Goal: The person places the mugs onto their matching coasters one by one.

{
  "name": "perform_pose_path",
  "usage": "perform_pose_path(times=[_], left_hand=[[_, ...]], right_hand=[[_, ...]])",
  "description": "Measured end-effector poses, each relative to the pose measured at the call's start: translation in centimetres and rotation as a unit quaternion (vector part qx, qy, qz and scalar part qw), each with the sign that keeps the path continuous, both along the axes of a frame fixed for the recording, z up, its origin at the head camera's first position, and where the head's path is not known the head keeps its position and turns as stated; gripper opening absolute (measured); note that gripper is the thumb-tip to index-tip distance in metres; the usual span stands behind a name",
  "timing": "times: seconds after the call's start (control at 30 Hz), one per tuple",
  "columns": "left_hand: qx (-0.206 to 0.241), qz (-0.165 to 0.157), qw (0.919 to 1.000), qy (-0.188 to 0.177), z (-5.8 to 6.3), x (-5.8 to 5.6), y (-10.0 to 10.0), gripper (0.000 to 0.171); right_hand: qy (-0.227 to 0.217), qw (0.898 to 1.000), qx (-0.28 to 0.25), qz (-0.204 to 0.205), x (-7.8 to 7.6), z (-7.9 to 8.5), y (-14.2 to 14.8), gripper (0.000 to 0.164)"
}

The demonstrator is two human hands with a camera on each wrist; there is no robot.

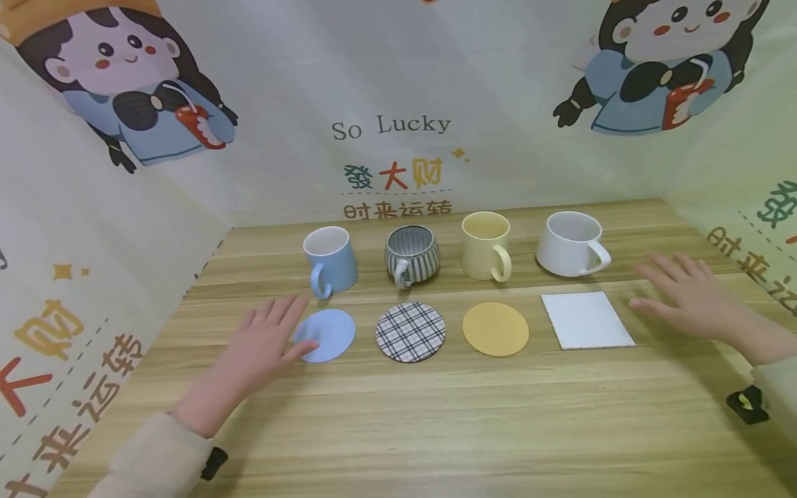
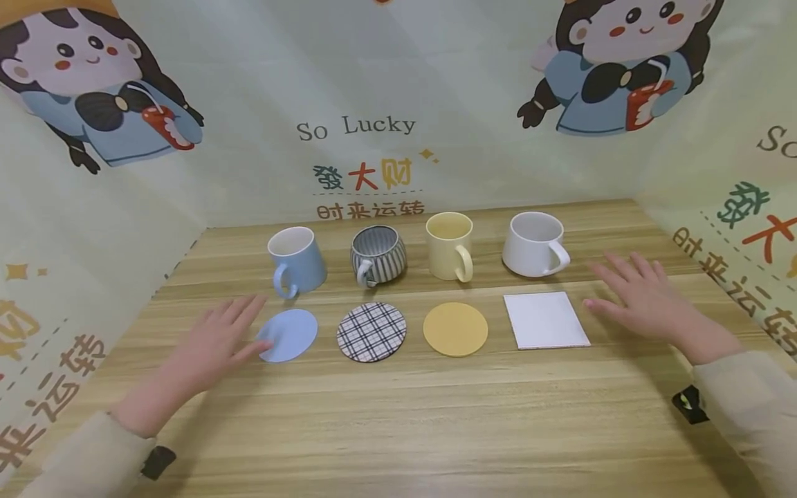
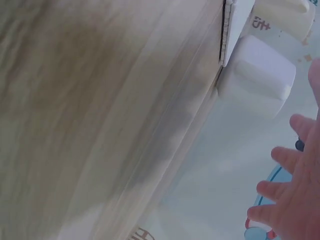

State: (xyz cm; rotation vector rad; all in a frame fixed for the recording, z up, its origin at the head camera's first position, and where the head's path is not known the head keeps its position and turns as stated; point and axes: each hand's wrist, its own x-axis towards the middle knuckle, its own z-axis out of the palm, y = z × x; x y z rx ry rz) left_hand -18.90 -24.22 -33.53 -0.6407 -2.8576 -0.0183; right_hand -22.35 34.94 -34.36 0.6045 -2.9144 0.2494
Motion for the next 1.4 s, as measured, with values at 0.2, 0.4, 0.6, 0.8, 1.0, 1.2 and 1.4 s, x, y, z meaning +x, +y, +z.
perform_pose_path(times=[0.2, 0.4, 0.6, 0.8, 1.0, 1.2, 1.4], left_hand=[[0.019, -0.044, 0.9988, -0.003, 0.6, -0.9, 5.2, 0.070], [0.032, -0.101, 0.9940, -0.025, 0.9, -1.3, 9.7, 0.067], [0.042, -0.131, 0.9870, -0.083, 1.1, -1.6, 13.5, 0.065], [0.023, -0.157, 0.9818, -0.103, 1.0, -2.2, 17.1, 0.062], [-0.024, -0.167, 0.9768, -0.132, 0.2, -2.6, 20.7, 0.065], [-0.067, -0.179, 0.9683, -0.161, -0.5, -2.6, 23.9, 0.067], [-0.106, -0.194, 0.9564, -0.191, -0.9, -2.1, 26.7, 0.070]], right_hand=[[0.002, 0.998, -0.049, -0.030, -0.8, 0.5, -1.1, 0.058], [-0.059, 0.987, -0.138, -0.054, -1.9, 0.9, -2.6, 0.059], [-0.128, 0.956, -0.245, -0.094, -2.4, 1.4, -3.4, 0.061], [-0.166, 0.886, -0.418, -0.111, -3.6, 1.0, -4.0, 0.059], [-0.203, 0.818, -0.525, -0.115, -4.8, 0.3, -4.5, 0.024], [-0.226, 0.805, -0.531, -0.139, -5.4, 0.0, -5.2, 0.026], [-0.257, 0.800, -0.525, -0.131, -5.6, 0.3, -5.9, 0.028]])
